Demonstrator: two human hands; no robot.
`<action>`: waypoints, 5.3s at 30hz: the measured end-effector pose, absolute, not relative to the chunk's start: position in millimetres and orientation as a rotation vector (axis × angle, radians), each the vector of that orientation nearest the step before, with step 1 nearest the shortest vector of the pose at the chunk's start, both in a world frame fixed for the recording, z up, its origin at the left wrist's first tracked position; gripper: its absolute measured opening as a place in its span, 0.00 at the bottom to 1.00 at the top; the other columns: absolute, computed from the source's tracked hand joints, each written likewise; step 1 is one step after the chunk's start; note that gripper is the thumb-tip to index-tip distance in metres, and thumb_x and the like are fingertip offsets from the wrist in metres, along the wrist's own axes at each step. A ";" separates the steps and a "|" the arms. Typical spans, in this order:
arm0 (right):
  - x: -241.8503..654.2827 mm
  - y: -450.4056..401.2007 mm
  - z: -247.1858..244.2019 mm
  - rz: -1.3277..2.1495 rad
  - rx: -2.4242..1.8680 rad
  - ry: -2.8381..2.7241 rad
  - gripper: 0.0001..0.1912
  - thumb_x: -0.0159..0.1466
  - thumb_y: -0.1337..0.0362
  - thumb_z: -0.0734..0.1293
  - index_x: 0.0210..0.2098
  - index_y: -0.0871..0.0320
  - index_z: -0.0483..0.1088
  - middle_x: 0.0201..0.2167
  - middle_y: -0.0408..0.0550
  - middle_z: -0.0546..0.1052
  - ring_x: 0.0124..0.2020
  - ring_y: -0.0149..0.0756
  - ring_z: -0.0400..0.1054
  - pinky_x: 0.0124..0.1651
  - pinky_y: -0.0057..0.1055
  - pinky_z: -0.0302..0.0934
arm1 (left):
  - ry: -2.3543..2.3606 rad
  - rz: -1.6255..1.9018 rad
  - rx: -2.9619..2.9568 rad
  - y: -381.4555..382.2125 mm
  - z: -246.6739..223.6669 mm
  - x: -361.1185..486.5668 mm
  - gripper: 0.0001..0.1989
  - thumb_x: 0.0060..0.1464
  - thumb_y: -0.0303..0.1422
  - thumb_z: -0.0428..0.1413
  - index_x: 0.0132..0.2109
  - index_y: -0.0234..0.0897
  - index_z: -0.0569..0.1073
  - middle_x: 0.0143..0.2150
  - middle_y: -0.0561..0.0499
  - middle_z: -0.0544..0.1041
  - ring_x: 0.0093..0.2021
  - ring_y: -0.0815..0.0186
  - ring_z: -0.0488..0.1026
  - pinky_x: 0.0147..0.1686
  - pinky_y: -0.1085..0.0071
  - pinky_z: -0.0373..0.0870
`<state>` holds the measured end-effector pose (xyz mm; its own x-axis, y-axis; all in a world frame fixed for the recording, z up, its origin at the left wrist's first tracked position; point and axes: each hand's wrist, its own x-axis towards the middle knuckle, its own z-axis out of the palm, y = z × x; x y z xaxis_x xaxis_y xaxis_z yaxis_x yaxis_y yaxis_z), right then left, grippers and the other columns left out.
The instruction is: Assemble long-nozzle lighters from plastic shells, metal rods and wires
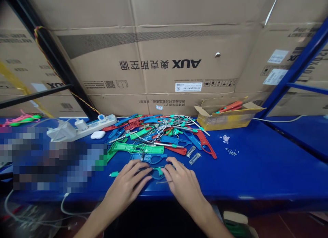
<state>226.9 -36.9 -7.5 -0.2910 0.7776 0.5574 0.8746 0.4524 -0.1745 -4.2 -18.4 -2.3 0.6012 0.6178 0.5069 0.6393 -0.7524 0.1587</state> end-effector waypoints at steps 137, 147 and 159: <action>277.4 -27.9 -4.1 0.105 -1.228 -2.250 0.15 0.71 0.52 0.66 0.53 0.50 0.76 0.51 0.49 0.81 0.52 0.45 0.77 0.53 0.42 0.75 | -1.272 -0.879 -2.908 -7.4 2.1 -11.6 0.15 0.63 0.42 0.62 0.52 0.40 0.78 0.50 0.48 0.78 0.50 0.57 0.73 0.50 0.58 0.68; 277.3 -29.1 -2.6 0.076 -1.238 -2.243 0.15 0.73 0.53 0.64 0.52 0.52 0.76 0.50 0.50 0.80 0.50 0.44 0.77 0.50 0.39 0.76 | -1.265 -0.841 -2.934 -8.8 4.4 -11.4 0.14 0.67 0.39 0.58 0.55 0.39 0.76 0.53 0.47 0.77 0.52 0.56 0.72 0.51 0.58 0.67; 277.3 -29.1 -2.8 0.012 -1.240 -2.279 0.23 0.75 0.48 0.56 0.54 0.52 0.76 0.51 0.48 0.81 0.47 0.41 0.80 0.46 0.36 0.76 | -1.274 -0.836 -2.935 -9.0 3.1 -10.5 0.13 0.66 0.39 0.59 0.54 0.39 0.75 0.53 0.47 0.76 0.52 0.56 0.71 0.52 0.58 0.66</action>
<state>277.3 -29.1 -2.8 -0.4303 0.7809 0.4528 0.7761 0.5763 -0.2563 -10.5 -9.0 3.1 0.5783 0.7208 0.3822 0.6373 -0.6916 0.3399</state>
